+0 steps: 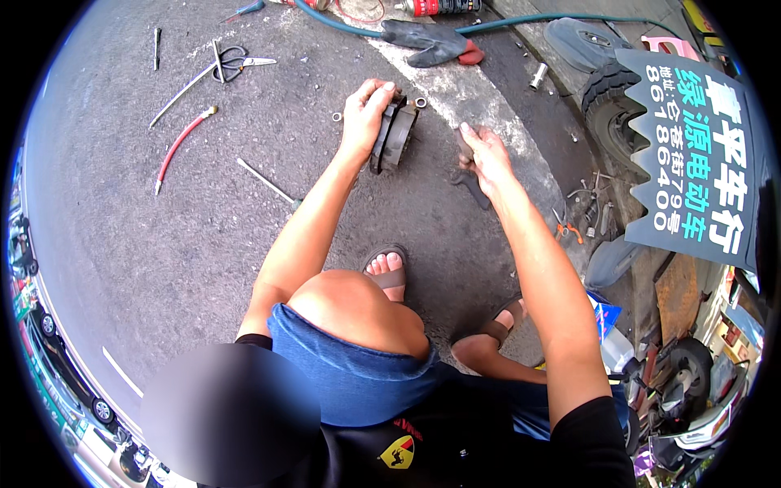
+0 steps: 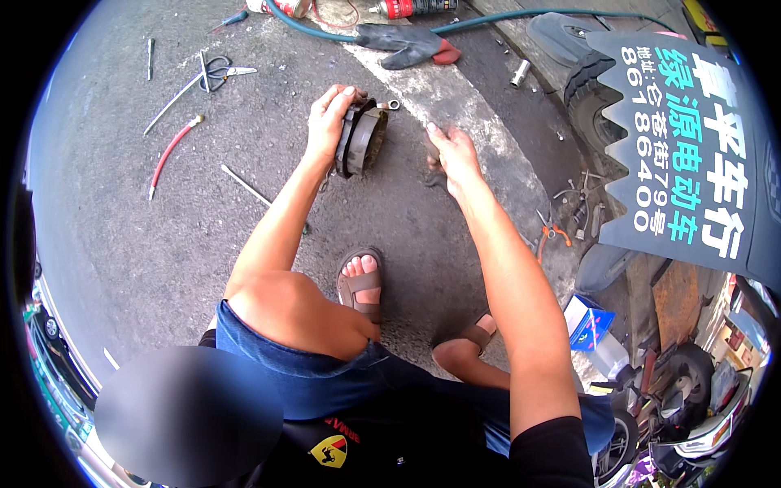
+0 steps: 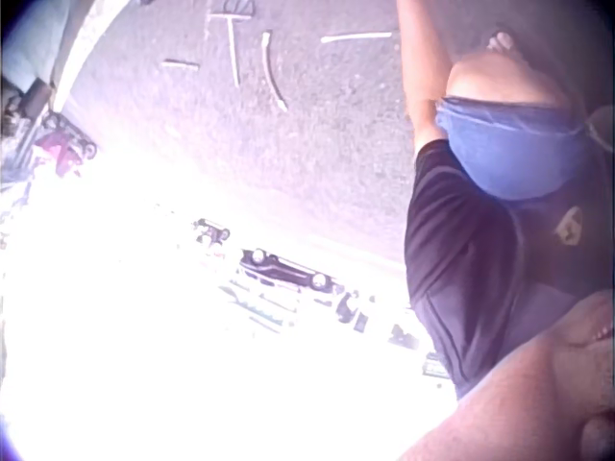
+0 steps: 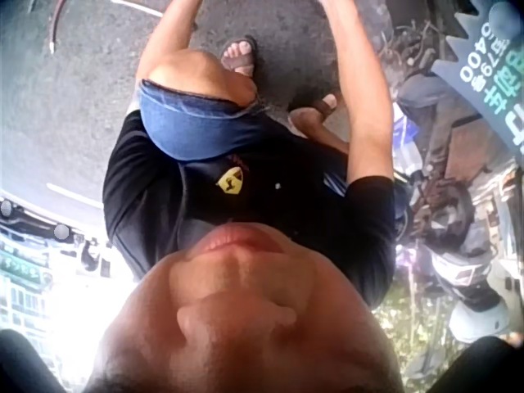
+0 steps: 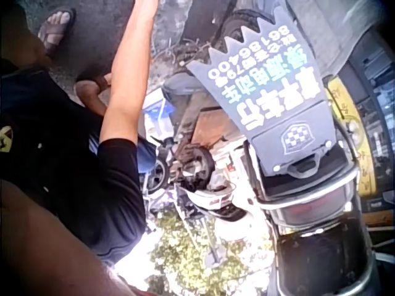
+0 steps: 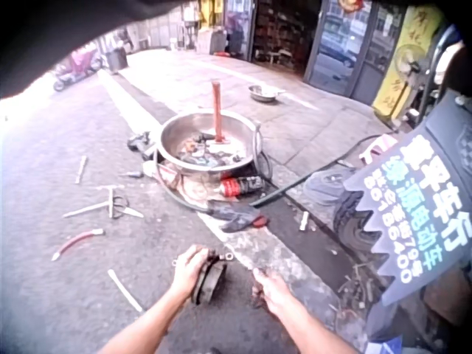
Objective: The person works on a motorcycle brake assembly by hand, removing components from the wheel hub, cleaning the housing with a cloth, and handling the brake shoes to reassemble the mechanism.
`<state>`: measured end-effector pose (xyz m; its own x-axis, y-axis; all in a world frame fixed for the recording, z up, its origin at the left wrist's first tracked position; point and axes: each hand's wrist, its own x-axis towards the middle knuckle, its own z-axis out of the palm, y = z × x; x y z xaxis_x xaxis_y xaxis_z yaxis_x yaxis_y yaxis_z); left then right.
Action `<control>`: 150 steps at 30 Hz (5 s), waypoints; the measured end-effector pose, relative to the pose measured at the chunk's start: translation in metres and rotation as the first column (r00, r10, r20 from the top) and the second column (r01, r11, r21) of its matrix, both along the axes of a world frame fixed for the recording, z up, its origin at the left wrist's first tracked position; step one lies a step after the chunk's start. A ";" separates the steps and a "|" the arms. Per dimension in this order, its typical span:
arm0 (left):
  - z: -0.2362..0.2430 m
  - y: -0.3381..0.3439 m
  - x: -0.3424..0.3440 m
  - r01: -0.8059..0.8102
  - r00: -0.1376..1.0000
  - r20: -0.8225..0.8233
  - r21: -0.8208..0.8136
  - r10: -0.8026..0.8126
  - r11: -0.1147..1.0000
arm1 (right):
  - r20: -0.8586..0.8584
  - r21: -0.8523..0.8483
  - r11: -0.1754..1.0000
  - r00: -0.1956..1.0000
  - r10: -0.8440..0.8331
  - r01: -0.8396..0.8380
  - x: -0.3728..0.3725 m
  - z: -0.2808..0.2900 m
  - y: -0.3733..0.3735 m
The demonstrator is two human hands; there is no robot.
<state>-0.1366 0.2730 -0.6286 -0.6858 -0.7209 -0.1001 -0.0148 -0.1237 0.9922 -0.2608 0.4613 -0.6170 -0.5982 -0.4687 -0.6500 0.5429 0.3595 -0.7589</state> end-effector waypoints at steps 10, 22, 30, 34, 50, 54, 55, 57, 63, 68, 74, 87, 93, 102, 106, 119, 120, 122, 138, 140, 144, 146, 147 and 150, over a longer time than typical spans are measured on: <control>-0.010 0.019 -0.016 -0.372 0.923 0.217 0.288 0.319 0.882 | -0.240 0.177 0.971 0.950 0.201 -0.161 0.011 -0.003 0.023; -0.017 0.055 -0.039 -0.424 0.879 0.232 -0.021 0.417 0.906 | -0.970 -0.071 0.990 0.222 -0.096 0.121 0.003 0.019 -0.102; -0.031 0.050 -0.050 -0.400 0.876 0.254 -0.091 0.410 0.912 | -0.911 -0.171 0.958 0.333 -0.243 0.229 -0.006 0.006 -0.132; -0.029 0.046 -0.051 -0.393 0.887 0.263 0.001 0.379 0.919 | -0.838 -0.207 0.934 0.440 -0.323 0.292 -0.012 -0.006 -0.138; -0.031 0.066 -0.015 -0.232 0.973 0.029 0.096 0.231 0.968 | 0.030 0.003 0.995 0.995 0.100 -0.100 0.010 0.035 -0.007; -0.015 0.080 -0.008 -0.079 0.995 0.066 -0.037 0.081 0.996 | 0.055 0.032 0.996 0.995 0.085 -0.086 0.057 0.044 0.027; -0.014 0.083 -0.001 -0.064 0.995 0.078 -0.038 0.067 0.997 | 0.007 0.084 0.989 0.993 0.121 -0.121 0.066 0.038 0.033; -0.012 0.087 0.013 -0.063 0.990 0.121 -0.090 0.074 0.994 | -0.062 0.061 0.994 0.994 0.093 -0.089 0.084 0.023 0.039; -0.003 0.116 0.071 -0.182 0.964 0.210 0.079 0.162 0.980 | -0.172 0.193 0.968 0.966 0.195 -0.161 0.131 0.026 0.040; 0.002 0.116 0.084 -0.130 0.963 0.251 0.124 0.096 0.984 | -0.349 0.260 0.941 0.887 0.302 -0.218 0.128 0.027 0.028; -0.006 0.122 0.086 -0.110 0.975 0.206 0.116 0.085 0.987 | -0.293 0.193 0.962 0.925 0.242 -0.191 0.152 0.043 0.051; -0.001 0.122 0.090 -0.110 0.981 0.166 0.043 0.101 0.993 | -0.331 0.237 0.958 0.914 0.235 -0.160 0.146 0.045 0.044; -0.019 0.123 0.088 -0.123 0.985 0.132 0.109 0.108 0.986 | -0.105 0.035 0.999 0.994 0.004 0.000 0.152 0.025 0.043; -0.006 0.118 0.091 -0.086 0.988 0.134 0.037 0.080 0.996 | -0.239 0.124 0.984 0.959 0.154 -0.127 0.141 0.021 0.041; -0.007 0.121 0.087 -0.097 0.985 0.146 0.040 0.090 0.994 | -0.247 0.270 0.939 0.927 0.280 -0.212 0.130 0.021 0.029; -0.011 0.113 0.089 -0.156 0.984 0.112 0.128 0.142 0.980 | 0.091 0.303 0.931 0.979 0.183 -0.202 0.084 -0.055 0.035; -0.013 0.111 0.091 -0.181 0.979 0.111 0.079 0.172 0.980 | 0.107 0.215 0.966 0.987 0.121 -0.142 0.075 -0.043 0.037; -0.009 0.116 0.089 -0.182 0.975 0.142 0.087 0.169 0.979 | 0.128 0.074 0.997 0.992 0.008 -0.018 0.074 -0.002 0.046; -0.010 0.113 0.095 -0.161 0.978 0.145 0.057 0.151 0.985 | -0.384 0.214 0.928 0.848 0.367 -0.305 0.139 0.044 0.030; -0.007 0.117 0.089 -0.155 0.977 0.161 0.083 0.141 0.984 | -0.433 0.367 0.856 0.748 0.503 -0.363 0.118 0.019 0.020; -0.016 0.116 0.089 -0.144 0.979 0.158 0.114 0.125 0.983 | -0.479 0.320 0.898 0.766 0.428 -0.302 0.138 0.022 0.038; -0.011 0.112 0.093 -0.173 0.981 0.107 0.111 0.161 0.979 | -0.389 0.274 0.909 0.828 0.405 -0.316 0.162 0.052 0.054; -0.009 0.109 0.091 -0.177 0.981 0.103 0.111 0.166 0.978 | -0.392 0.274 0.907 0.824 0.408 -0.319 0.156 0.051 0.046; -0.005 0.115 0.093 -0.180 0.975 0.144 0.081 0.167 0.980 | -0.476 0.313 0.901 0.771 0.423 -0.301 0.132 0.028 0.021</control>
<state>-0.0440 0.3876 -0.6334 -0.5265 -0.8109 -0.2555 -0.1185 -0.2276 0.9665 -0.1289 0.4822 -0.5889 -0.6848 -0.6119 -0.3957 -0.1158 0.6275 -0.7700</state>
